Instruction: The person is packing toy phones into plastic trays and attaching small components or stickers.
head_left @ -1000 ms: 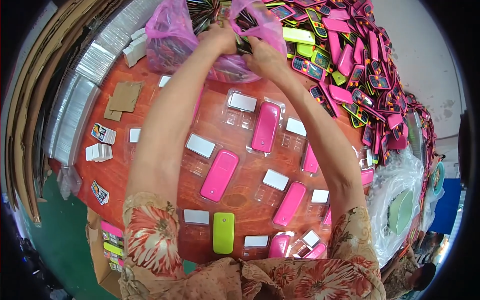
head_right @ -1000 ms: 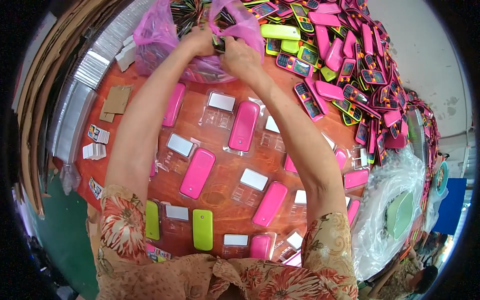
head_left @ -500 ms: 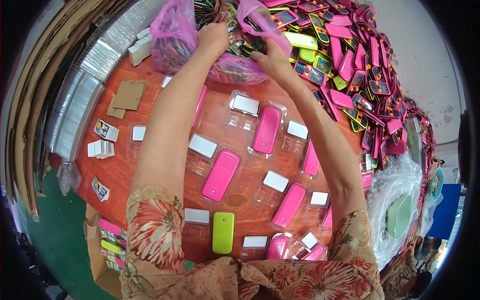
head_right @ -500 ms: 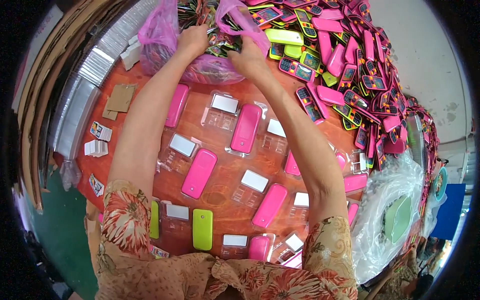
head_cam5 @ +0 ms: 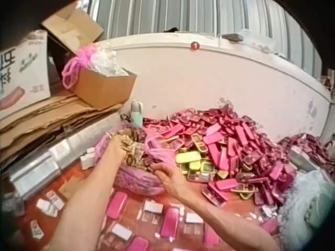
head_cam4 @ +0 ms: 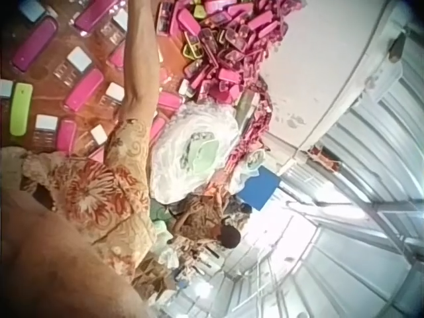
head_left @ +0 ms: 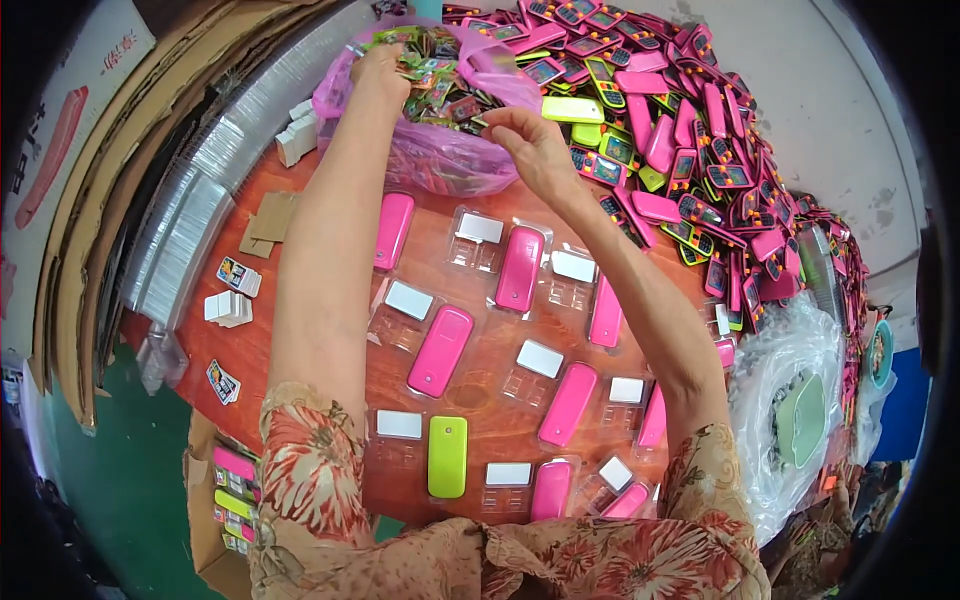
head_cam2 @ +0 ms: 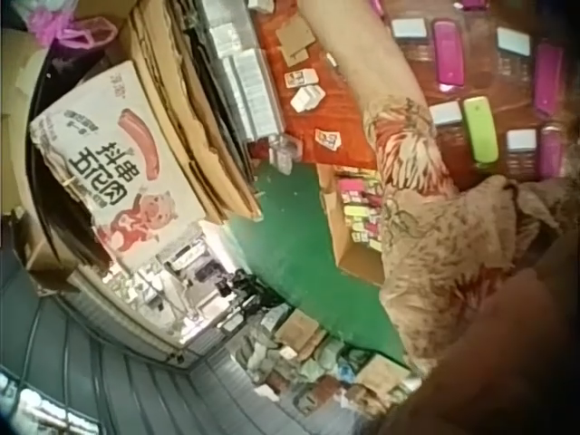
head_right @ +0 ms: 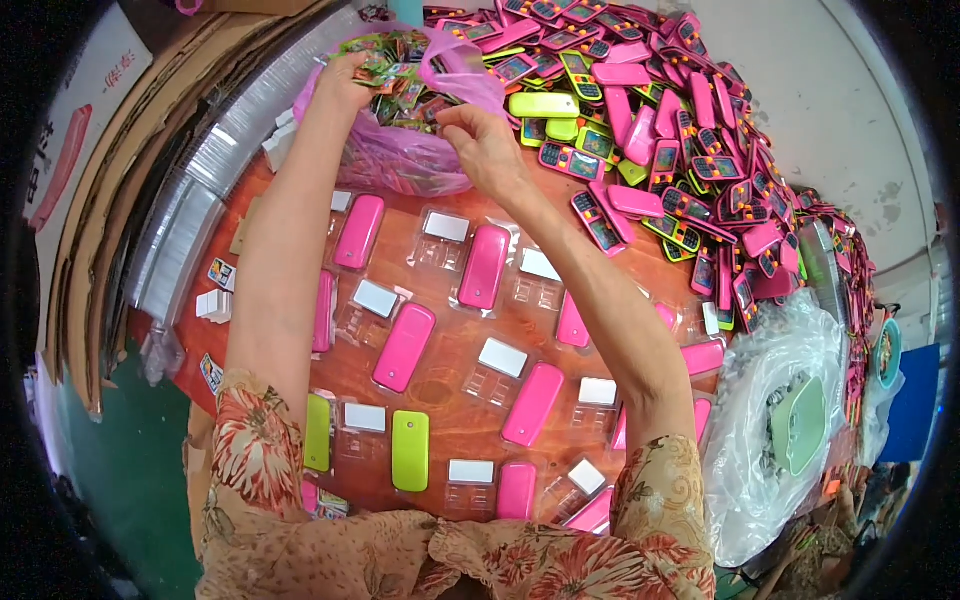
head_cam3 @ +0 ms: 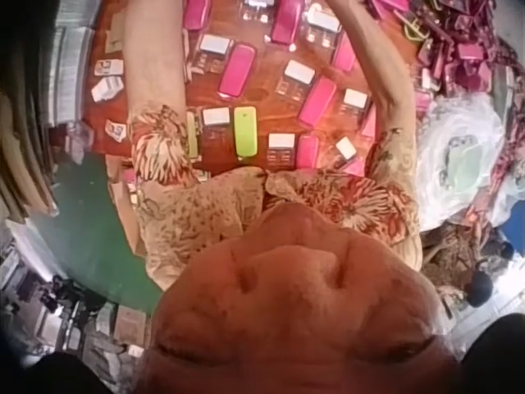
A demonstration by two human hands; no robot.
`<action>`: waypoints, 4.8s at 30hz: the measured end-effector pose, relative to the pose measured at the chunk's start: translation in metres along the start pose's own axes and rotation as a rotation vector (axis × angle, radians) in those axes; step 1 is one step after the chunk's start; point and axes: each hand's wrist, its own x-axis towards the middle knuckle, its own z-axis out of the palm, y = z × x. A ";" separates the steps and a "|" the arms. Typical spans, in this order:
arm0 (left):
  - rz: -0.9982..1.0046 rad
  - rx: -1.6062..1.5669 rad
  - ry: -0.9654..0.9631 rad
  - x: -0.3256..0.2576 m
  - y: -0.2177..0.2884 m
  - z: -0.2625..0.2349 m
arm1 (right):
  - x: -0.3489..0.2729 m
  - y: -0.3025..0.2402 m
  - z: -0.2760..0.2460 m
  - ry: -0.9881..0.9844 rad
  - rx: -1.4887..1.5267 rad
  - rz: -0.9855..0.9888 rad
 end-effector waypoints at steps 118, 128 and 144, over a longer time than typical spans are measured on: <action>-0.999 0.400 -0.510 -0.448 -0.188 -0.035 | -0.342 -0.062 -0.143 -0.016 -0.145 0.266; -1.128 0.418 -0.582 -0.484 -0.197 -0.047 | -0.385 -0.067 -0.138 0.240 0.203 0.515; -1.033 0.446 -0.589 -0.481 -0.152 -0.073 | -0.408 -0.095 -0.132 0.221 -0.307 0.293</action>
